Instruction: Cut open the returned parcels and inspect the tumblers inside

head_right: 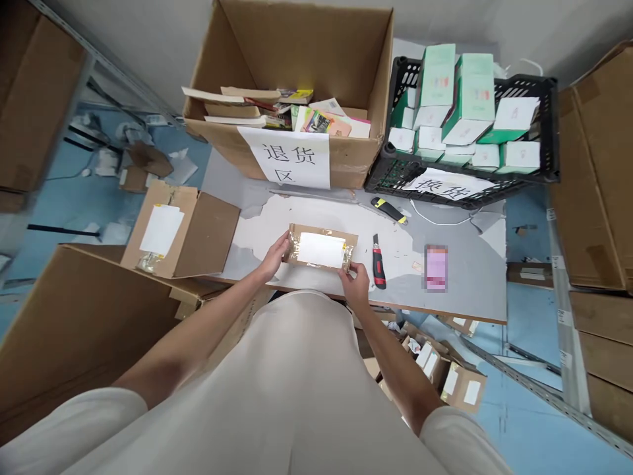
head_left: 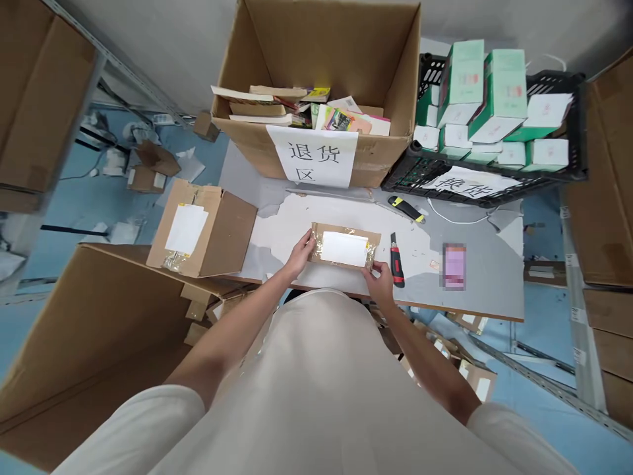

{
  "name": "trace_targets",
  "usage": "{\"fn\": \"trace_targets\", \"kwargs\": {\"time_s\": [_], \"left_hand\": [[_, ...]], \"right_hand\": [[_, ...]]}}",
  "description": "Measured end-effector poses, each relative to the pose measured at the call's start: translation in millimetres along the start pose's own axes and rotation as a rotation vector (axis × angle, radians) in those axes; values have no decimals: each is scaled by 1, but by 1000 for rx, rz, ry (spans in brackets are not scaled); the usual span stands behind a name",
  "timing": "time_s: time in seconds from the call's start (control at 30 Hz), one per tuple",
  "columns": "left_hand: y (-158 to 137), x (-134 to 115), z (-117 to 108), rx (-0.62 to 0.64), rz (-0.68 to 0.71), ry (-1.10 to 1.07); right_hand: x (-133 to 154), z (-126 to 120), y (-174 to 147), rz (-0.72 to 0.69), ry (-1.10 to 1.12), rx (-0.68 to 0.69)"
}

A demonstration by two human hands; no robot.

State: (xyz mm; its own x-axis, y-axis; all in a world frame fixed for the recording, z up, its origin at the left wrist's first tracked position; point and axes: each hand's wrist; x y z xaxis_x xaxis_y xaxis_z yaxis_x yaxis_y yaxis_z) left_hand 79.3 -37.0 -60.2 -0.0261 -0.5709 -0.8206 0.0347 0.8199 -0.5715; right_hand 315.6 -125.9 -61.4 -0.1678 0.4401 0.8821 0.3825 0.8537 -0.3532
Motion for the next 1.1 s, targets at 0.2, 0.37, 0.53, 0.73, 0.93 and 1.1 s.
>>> {"fn": "trace_targets", "kwargs": {"time_s": [0.2,0.37,0.53,0.73,0.93,1.1], "left_hand": [[-4,7,-4,20,128,47],[-10,20,-32,164,151,261],[0,33,-40,187,164,360],[3,20,-33,120,246,486],[29,7,-28,-45,230,756],[49,13,-31,-21,174,702]], "right_hand": [[-20,-12,15,-4,68,131],[-47,-17,21,-13,53,210],[-52,-5,28,38,65,250],[-27,-3,34,-57,-71,111],[-8,10,43,-42,-326,69],[-11,17,49,11,-310,43]]}}
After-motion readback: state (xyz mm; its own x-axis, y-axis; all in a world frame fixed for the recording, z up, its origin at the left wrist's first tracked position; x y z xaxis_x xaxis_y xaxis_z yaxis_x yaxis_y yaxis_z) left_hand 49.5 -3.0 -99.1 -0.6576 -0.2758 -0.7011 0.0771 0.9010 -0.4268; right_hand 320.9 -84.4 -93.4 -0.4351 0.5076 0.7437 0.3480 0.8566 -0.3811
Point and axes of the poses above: each hand's wrist, its own y-axis towards the middle knuckle, its own z-axis out of the palm, x = y × z, and after that the axes turned 2 degrees about y, right-handed
